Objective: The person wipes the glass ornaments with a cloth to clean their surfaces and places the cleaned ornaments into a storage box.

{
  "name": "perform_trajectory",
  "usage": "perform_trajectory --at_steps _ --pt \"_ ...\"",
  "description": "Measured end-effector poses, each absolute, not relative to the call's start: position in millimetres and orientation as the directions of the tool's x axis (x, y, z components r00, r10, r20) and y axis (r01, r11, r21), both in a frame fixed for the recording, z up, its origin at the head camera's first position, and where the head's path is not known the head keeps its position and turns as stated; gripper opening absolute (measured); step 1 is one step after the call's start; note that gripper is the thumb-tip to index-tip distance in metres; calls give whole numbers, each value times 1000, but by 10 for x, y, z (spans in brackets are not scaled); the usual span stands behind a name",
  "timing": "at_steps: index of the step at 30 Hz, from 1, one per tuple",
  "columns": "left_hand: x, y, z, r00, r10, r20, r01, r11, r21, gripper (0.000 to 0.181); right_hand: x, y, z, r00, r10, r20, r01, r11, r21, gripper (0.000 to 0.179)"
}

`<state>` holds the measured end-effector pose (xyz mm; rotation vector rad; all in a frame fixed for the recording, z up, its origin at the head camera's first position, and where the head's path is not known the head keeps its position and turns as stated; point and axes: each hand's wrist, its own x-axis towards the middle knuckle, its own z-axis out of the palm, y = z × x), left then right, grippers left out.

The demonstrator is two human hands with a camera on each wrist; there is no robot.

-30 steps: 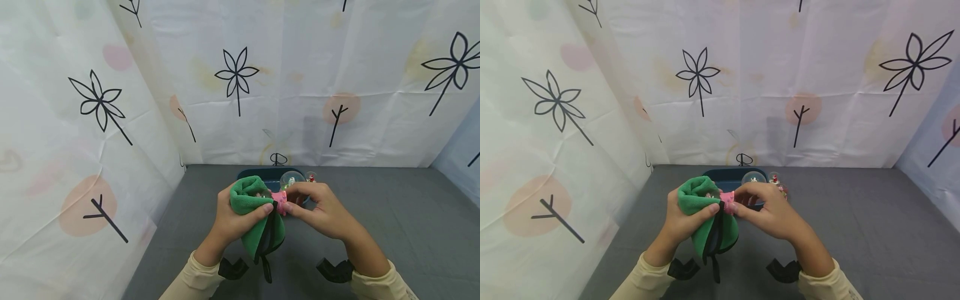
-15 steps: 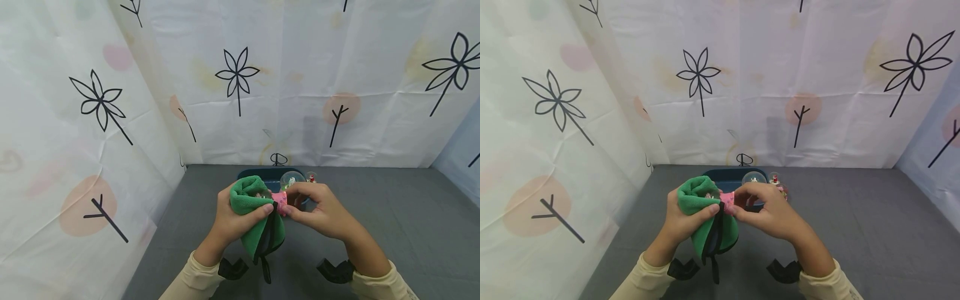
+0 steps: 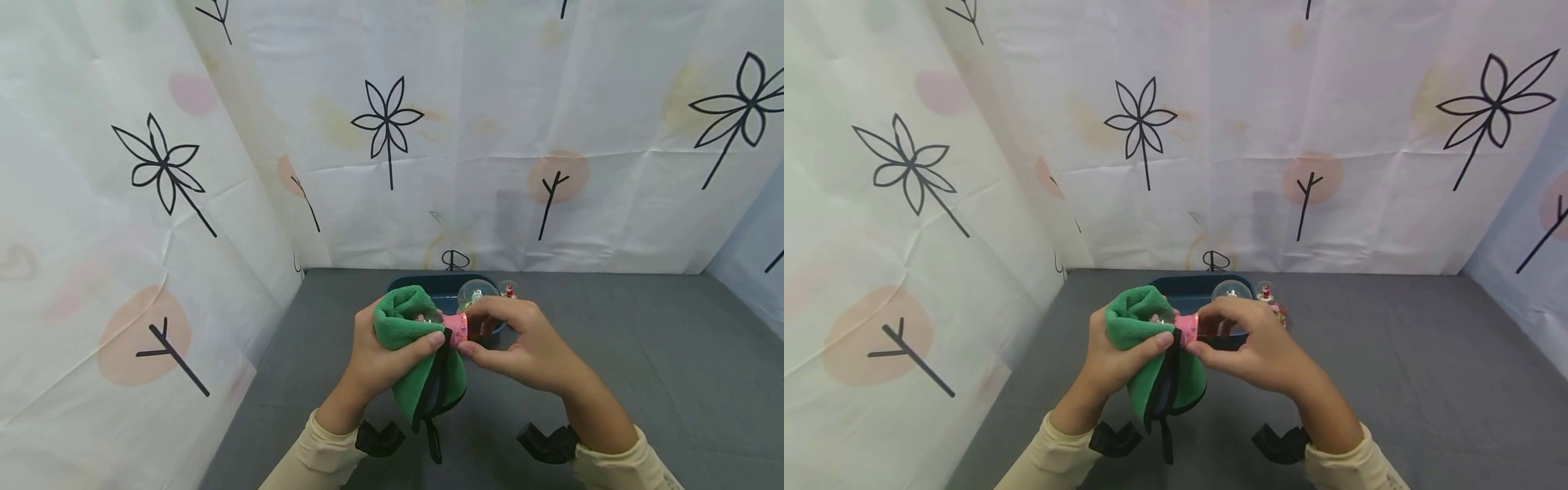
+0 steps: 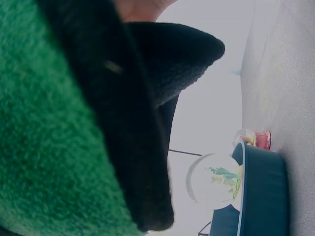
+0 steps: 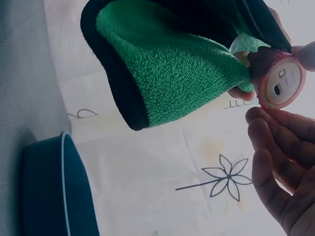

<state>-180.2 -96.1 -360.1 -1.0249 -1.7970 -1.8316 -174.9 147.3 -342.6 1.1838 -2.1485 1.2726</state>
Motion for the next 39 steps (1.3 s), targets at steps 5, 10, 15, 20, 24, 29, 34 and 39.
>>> perform_trajectory --at_steps 5,10,15,20,24,29,34,39 --pt "-1807 -973 -3604 -665 222 713 708 -118 697 27 -1751 1465 -3423 -528 -477 703 -846 230 -481 40" --pt "-1808 -978 -3601 -668 226 709 703 -121 701 25 -1757 1455 -3412 -472 -474 743 -880 211 -425 36" --pt "-1805 -983 -3599 -676 209 706 702 -109 704 19 -1759 1438 -3407 -454 -476 753 -890 213 -403 36" --pt "-1804 -980 -3588 -688 195 699 688 -134 714 17 -1750 1444 -3422 -526 -474 707 -850 252 -463 37" --pt "-1800 -973 -3581 -683 193 705 693 -136 708 18 -1759 1463 -3441 -558 -457 693 -829 270 -489 28" --pt "-1792 -965 -3585 -675 197 711 703 -123 701 20 -1754 1468 -3444 -596 -467 653 -799 260 -542 25" --pt "-1788 -959 -3588 -669 209 714 700 -147 699 21 -1751 1452 -3439 -608 -479 634 -787 258 -560 27" --pt "-1788 -952 -3592 -668 215 713 695 -162 700 22 -1754 1445 -3439 -610 -483 628 -783 247 -571 28"
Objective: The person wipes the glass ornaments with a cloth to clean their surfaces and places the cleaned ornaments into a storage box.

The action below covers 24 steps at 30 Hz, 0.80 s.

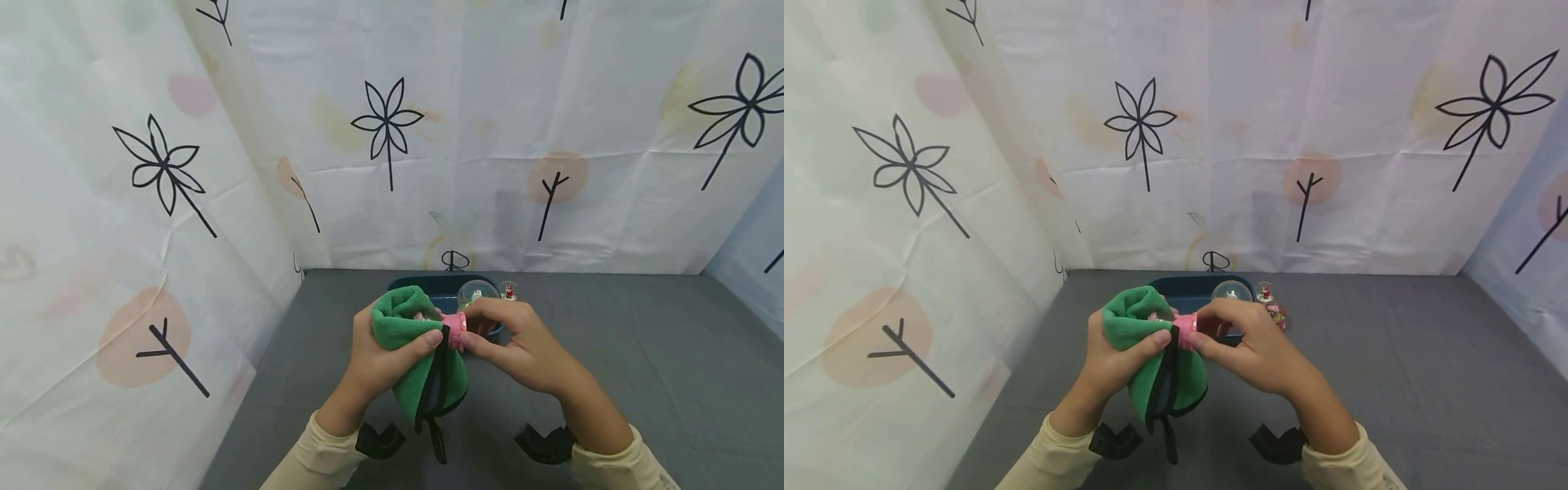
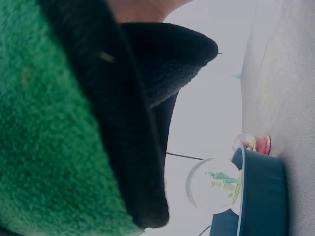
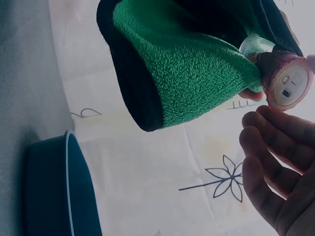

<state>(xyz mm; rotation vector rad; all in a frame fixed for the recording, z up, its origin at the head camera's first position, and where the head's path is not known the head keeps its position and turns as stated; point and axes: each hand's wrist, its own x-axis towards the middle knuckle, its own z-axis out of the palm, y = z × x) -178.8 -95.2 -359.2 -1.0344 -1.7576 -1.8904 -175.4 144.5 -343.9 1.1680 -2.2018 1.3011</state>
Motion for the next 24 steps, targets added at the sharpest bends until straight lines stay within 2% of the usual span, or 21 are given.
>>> perform_trajectory --at_steps 11,24 --pt "-1785 -953 -3578 -665 214 715 701 -150 697 26 -1749 1448 -3428 -602 -490 630 -786 230 -573 34" --pt "-1793 -965 -3588 -655 216 724 711 -147 688 27 -1760 1449 -3441 -532 -471 703 -844 229 -486 45"
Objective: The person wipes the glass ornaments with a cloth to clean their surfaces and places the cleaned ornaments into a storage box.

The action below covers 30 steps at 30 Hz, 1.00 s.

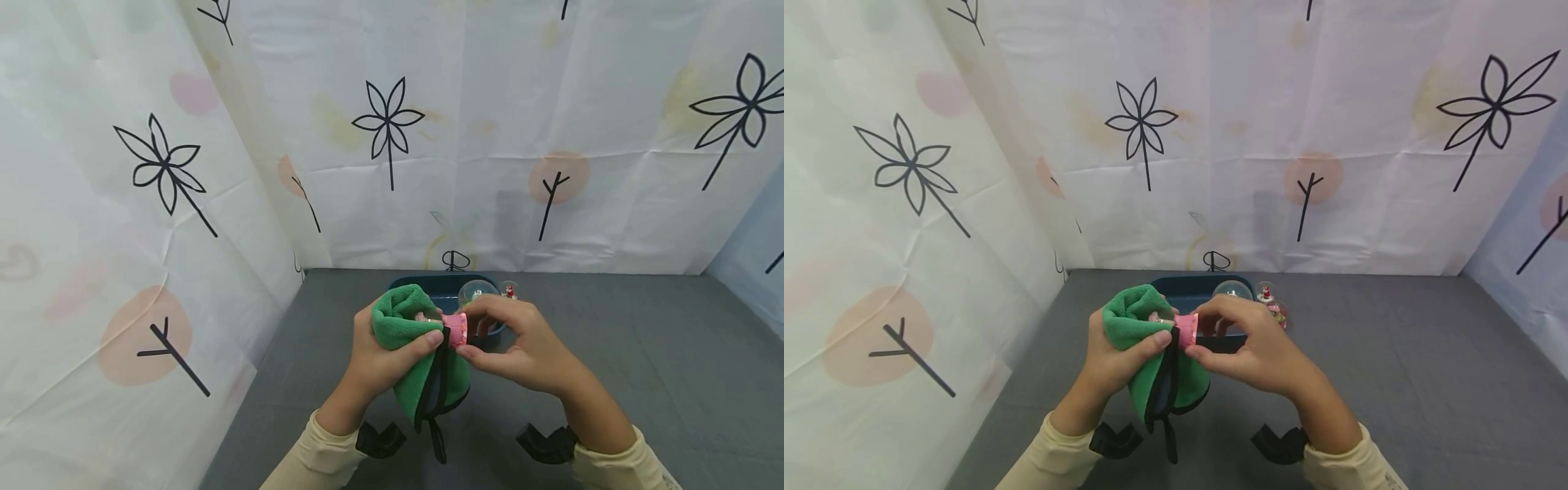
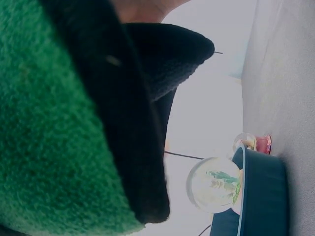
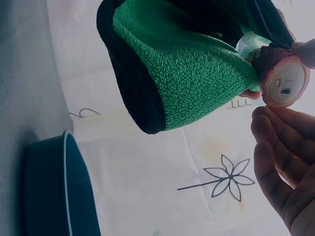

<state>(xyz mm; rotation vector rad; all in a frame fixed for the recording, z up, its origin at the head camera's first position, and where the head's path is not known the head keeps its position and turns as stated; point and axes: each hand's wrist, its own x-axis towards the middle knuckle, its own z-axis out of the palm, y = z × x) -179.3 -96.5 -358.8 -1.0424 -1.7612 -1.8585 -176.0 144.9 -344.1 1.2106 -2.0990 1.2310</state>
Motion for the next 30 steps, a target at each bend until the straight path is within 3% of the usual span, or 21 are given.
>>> perform_trajectory --at_steps 17,24,30 --pt "-1799 -966 -3604 -674 211 708 704 -103 702 27 -1750 1445 -3414 -454 -451 768 -890 190 -414 42" --pt "-1800 -970 -3607 -669 215 712 712 -92 696 24 -1777 1403 -3404 -349 -430 832 -936 126 -328 38" --pt "-1796 -968 -3608 -684 215 697 699 -80 711 25 -1776 1369 -3414 -325 -411 852 -946 124 -301 35"
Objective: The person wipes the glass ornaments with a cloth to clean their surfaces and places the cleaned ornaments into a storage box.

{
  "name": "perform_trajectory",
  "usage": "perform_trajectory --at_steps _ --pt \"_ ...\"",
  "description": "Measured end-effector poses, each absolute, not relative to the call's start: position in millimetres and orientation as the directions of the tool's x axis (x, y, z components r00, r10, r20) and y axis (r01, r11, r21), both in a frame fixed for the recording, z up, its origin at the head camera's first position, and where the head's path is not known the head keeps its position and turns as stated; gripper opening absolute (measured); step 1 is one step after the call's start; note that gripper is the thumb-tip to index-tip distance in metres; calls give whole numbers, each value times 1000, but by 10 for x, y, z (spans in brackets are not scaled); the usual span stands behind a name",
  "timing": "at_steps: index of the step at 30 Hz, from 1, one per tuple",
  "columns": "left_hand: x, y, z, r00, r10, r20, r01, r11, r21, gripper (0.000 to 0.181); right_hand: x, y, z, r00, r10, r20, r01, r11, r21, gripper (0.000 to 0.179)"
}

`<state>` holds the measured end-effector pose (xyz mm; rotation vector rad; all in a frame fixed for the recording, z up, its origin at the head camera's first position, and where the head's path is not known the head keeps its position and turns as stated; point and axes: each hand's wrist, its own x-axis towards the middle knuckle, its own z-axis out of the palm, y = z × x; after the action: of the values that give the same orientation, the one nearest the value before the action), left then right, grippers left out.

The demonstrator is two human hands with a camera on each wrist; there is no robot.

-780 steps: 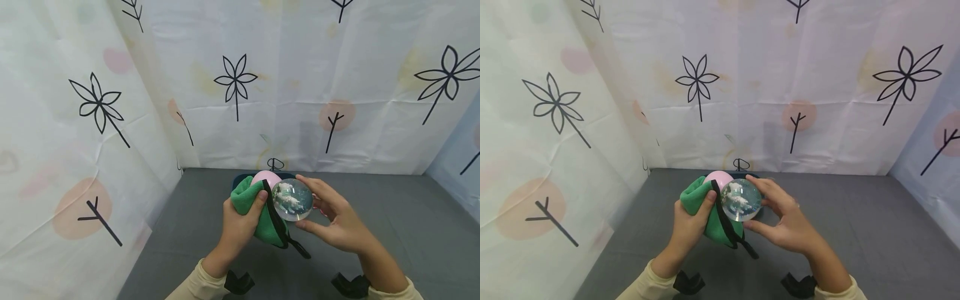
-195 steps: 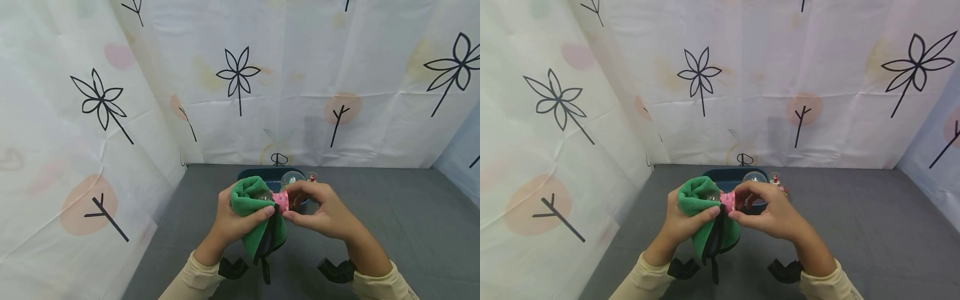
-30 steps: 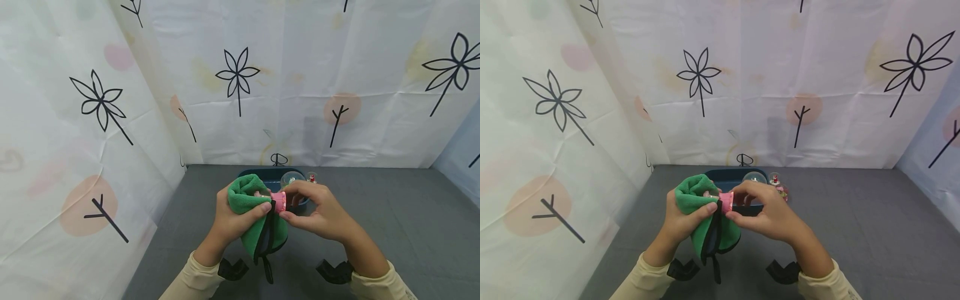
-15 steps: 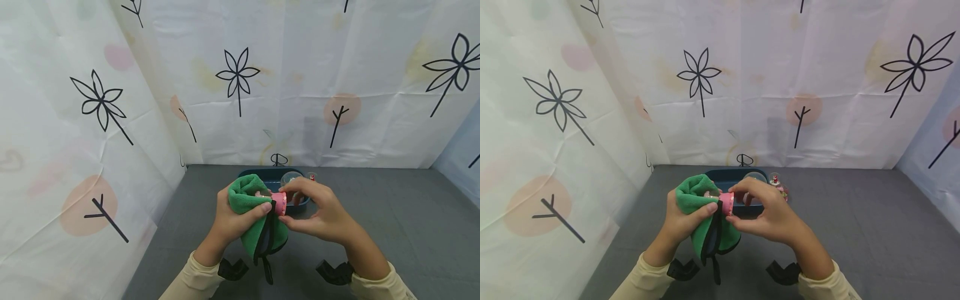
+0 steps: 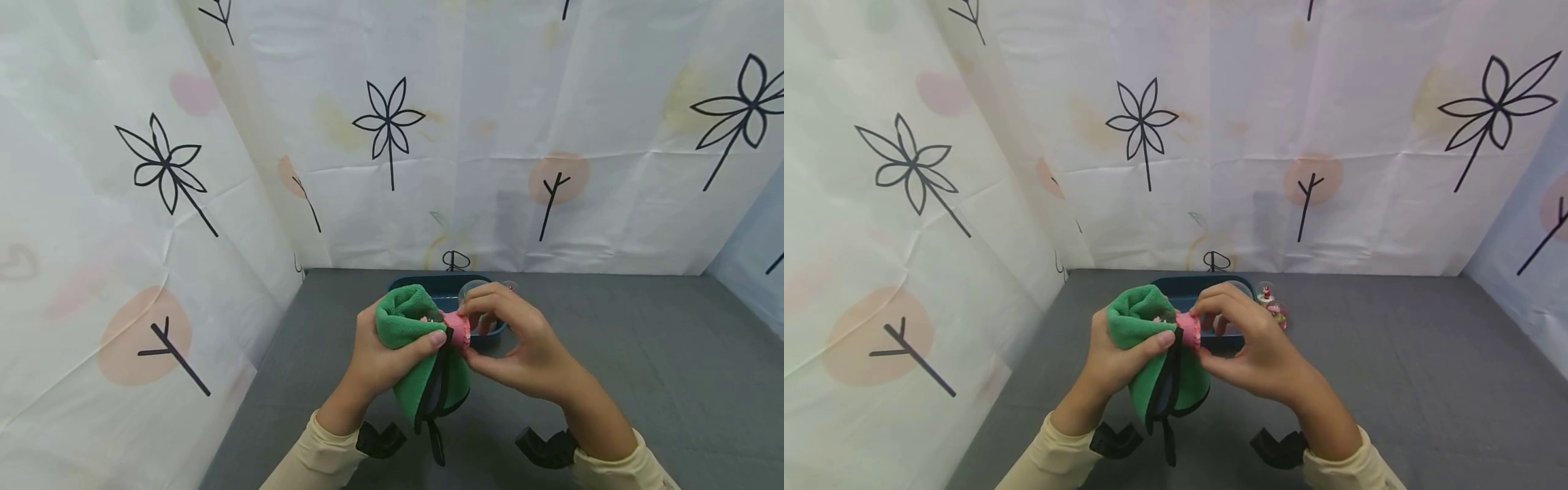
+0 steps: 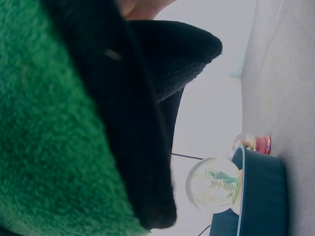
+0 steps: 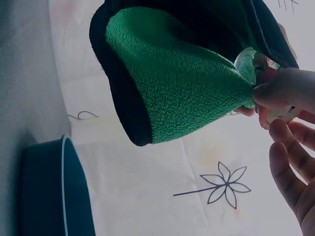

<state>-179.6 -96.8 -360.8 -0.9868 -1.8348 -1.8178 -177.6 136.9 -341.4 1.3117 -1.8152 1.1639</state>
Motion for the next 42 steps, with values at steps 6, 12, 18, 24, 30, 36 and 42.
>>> perform_trajectory --at_steps 6,12,18,24,30,36,42 --pt "-1791 -960 -3617 -695 216 686 689 -76 721 28 -1756 1357 -3412 -330 -405 853 -944 123 -307 33" --pt "-1781 -959 -3610 -725 228 650 654 -70 754 29 -1776 1353 -3413 -272 -395 877 -962 110 -249 26" --pt "-1778 -948 -3600 -737 249 629 634 -70 770 27 -1784 1371 -3409 -269 -399 877 -963 112 -245 25" --pt "-1789 -956 -3615 -737 230 635 634 -91 768 26 -1767 1423 -3399 -406 -434 804 -914 176 -367 51" --pt "-1787 -969 -3628 -744 230 628 629 -77 774 27 -1766 1463 -3401 -492 -460 739 -868 200 -454 66" --pt "-1787 -967 -3622 -728 270 630 634 -85 769 25 -1807 1471 -3398 -397 -445 802 -907 55 -418 41" --pt "-1790 -953 -3611 -706 273 654 656 -97 748 23 -1804 1507 -3400 -385 -420 822 -895 -49 -444 45"
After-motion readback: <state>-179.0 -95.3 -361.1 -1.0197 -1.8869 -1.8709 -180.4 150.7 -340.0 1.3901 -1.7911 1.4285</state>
